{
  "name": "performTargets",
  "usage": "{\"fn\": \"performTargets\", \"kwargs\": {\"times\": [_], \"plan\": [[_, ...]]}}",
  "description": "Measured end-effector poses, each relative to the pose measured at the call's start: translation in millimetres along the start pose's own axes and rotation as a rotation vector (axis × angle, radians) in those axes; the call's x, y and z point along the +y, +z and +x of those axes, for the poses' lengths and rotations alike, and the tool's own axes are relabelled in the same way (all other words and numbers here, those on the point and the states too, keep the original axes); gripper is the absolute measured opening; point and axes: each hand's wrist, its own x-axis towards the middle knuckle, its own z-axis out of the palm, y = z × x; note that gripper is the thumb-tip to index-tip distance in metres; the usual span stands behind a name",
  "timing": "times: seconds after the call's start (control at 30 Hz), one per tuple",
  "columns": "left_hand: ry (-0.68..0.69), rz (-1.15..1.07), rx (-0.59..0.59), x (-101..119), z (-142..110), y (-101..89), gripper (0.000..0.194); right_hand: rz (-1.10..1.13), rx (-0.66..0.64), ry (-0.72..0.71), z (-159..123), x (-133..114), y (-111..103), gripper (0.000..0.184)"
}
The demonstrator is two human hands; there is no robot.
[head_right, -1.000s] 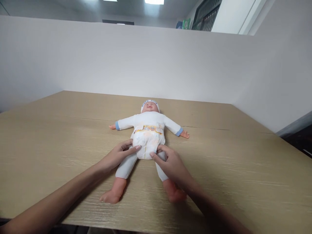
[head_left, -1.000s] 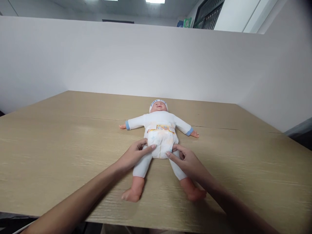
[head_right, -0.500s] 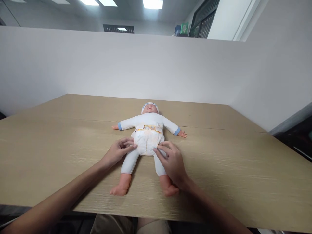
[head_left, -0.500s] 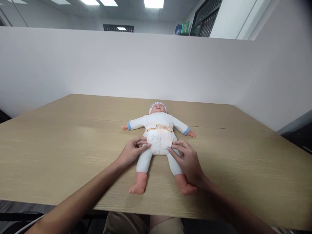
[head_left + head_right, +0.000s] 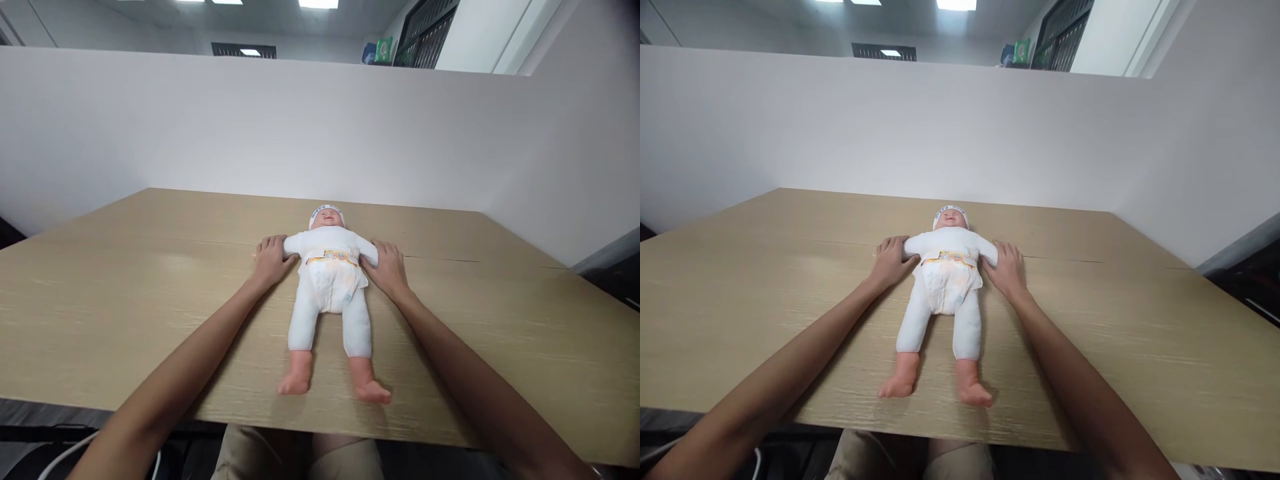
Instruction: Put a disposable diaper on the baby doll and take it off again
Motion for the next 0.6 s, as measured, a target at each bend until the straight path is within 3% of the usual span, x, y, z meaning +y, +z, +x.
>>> {"fn": "performTargets", "kwargs": {"times": [0.2, 0.3, 0.37, 0.47, 0.53, 0.6], "plan": [[-0.021, 0.085, -0.041, 5, 6, 5.2, 0.050, 0.054, -0.060, 0.158, 2, -14, 0, 0.037], [-0.101, 0.073, -0.044, 23, 0, -9.3, 0.049, 0.104, -0.084, 0.257, 3, -30, -9, 0.035], [-0.175, -0.011, -0.019, 43, -13, -29.5, 0.051, 0.157, -0.110, 0.293, 0, -37, -23, 0.037], [-0.249, -0.194, 0.081, 77, -64, -70.4, 0.053, 0.296, -0.166, 0.271, -20, -41, -60, 0.044], [-0.253, -0.275, 0.118, 98, -126, -93.4, 0.053, 0.520, -0.241, 0.197, -46, -40, -93, 0.051], [-0.239, -0.361, 0.051, 114, -205, -103.6, 0.056, 0.688, -0.347, 0.160, -83, -38, -128, 0.056]]}}
